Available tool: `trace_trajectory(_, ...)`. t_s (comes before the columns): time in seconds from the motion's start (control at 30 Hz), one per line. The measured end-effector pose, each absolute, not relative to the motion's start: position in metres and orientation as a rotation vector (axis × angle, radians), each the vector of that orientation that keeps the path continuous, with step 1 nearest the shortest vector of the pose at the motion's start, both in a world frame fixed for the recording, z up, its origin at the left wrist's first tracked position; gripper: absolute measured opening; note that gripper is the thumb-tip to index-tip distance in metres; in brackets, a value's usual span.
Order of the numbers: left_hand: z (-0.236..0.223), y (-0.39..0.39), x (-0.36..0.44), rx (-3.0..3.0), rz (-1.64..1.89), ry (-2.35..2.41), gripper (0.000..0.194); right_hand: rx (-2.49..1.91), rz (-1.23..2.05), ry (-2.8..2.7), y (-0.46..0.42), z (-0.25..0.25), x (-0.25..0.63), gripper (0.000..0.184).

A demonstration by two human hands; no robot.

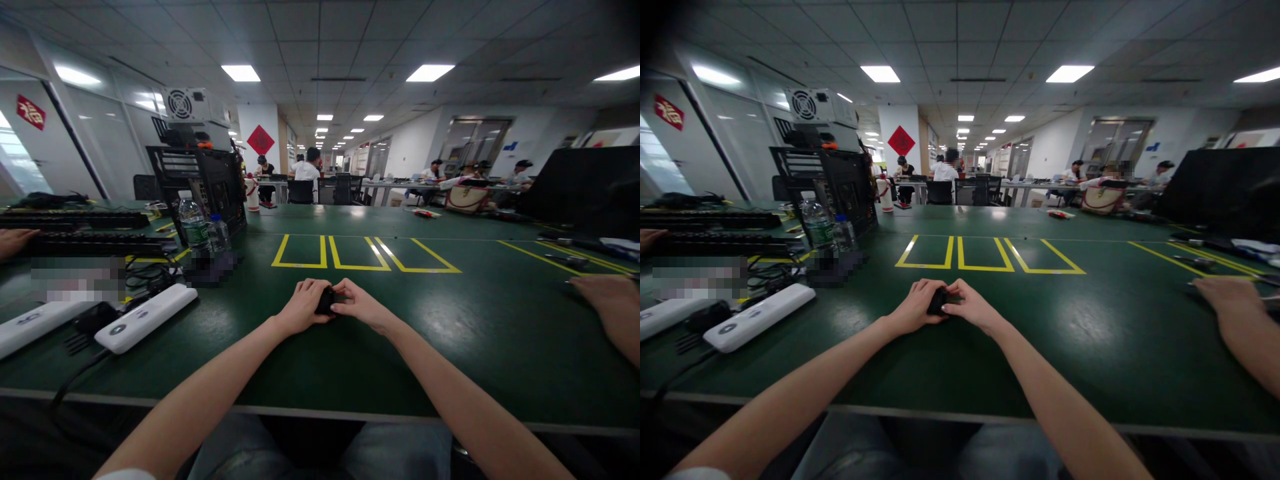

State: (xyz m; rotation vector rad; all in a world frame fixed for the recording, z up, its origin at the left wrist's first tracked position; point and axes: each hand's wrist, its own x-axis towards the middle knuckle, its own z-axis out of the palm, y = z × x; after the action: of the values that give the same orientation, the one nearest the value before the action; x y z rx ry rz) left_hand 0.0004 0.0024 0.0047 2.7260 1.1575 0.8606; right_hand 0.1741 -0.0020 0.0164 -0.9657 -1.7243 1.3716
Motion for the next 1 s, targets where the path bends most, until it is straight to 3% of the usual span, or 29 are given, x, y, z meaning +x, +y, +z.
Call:
trace_trajectory(0.23,0.005,0.003,0.001,2.733,0.874,1.154,0.056,-1.051,1.335,-1.67,-0.007,0.018,0.171,0.025)
trace_trajectory(1.0,0.004,0.004,0.0,2.746,0.849,1.16,0.061,-0.888,1.351,-1.798,0.0,0.005,0.174,0.046)
